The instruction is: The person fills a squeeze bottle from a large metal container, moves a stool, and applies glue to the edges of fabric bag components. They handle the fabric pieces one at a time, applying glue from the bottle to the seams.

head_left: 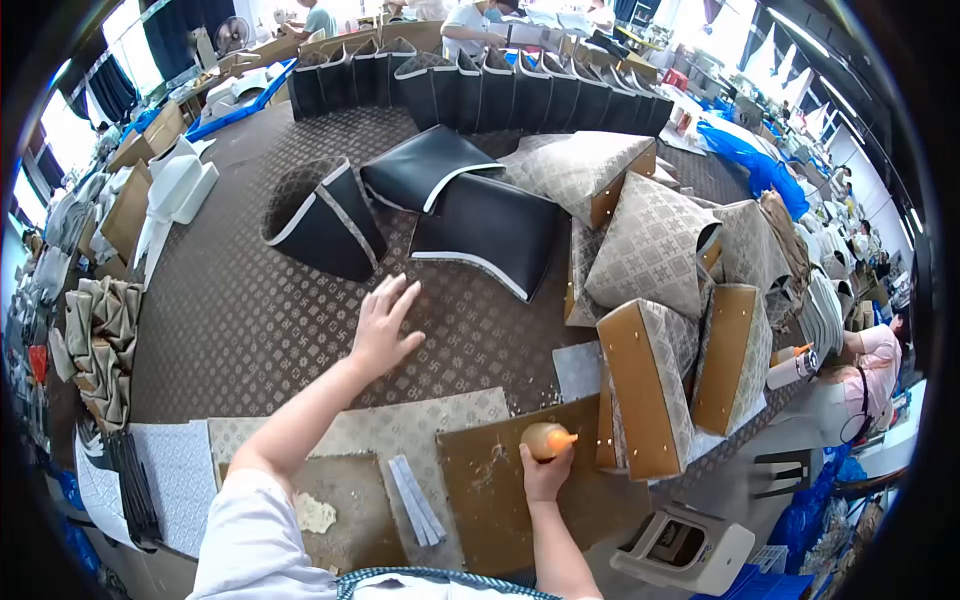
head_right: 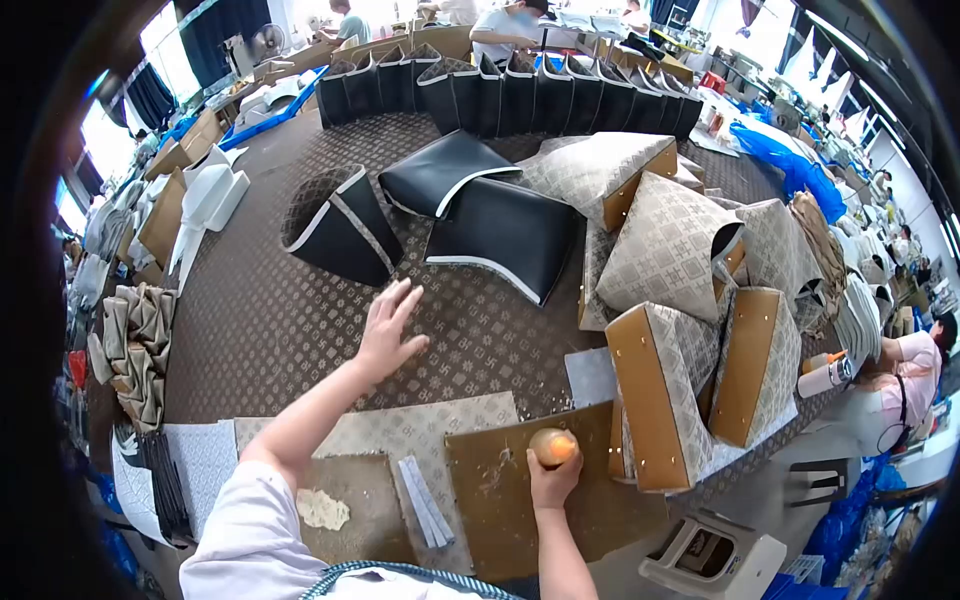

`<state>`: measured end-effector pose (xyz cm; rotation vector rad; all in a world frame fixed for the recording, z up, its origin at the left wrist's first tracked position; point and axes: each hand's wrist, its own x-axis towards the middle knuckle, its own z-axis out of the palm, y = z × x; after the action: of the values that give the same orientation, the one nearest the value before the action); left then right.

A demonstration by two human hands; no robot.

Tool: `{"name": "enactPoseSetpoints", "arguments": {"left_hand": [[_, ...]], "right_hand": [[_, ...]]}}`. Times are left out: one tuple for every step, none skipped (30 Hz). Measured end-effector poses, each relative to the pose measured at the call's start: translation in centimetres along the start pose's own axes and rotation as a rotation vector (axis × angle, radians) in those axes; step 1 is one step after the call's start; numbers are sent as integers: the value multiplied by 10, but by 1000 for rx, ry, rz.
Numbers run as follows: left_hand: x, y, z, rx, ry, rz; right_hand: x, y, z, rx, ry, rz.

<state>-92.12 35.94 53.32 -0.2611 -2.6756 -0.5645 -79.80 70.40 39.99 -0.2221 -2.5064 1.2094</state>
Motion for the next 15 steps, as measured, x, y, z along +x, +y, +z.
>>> {"name": "enactPoseSetpoints", "arguments": {"left_hand": [[38,-16,12,95,-8,-27],[75,-38,28,166,3,-3],[110,-43,37,265,-42,-69],[138,-53,51,301,-113,-120],[157,-61,67,315,-199,-166],[169,-66,83,303,-348,-212],[176,-70,95,314,-497,-210],[176,-80,113,320,-585,-194],[169,-86,126,360,-527,-169],[166,-105,145,297,-423,-146],[162,-123,162,237,-319,-124],[156,-118,159,326,-200,-21],[155,-122,163,344,-192,5],[154,-127,166,360,-188,39],[153,-131,166,385,-135,119]], "right_hand": [[1,-4,-2,1,5,-4],[4,-5,-3,46,-40,-8],[2,2,-1,82,-40,11],[2,4,-1,74,-48,16],[1,4,-2,62,-61,23],[-2,7,-2,49,-71,20],[1,4,-3,35,-89,14],[1,-2,-6,24,-124,33],[8,-30,-10,89,-122,93],[15,-38,-6,121,-127,115],[22,-47,-3,154,-132,138],[25,-43,0,155,-141,126],[25,-40,2,157,-145,120],[22,-38,2,159,-144,121],[18,-38,0,160,-133,124]]}}
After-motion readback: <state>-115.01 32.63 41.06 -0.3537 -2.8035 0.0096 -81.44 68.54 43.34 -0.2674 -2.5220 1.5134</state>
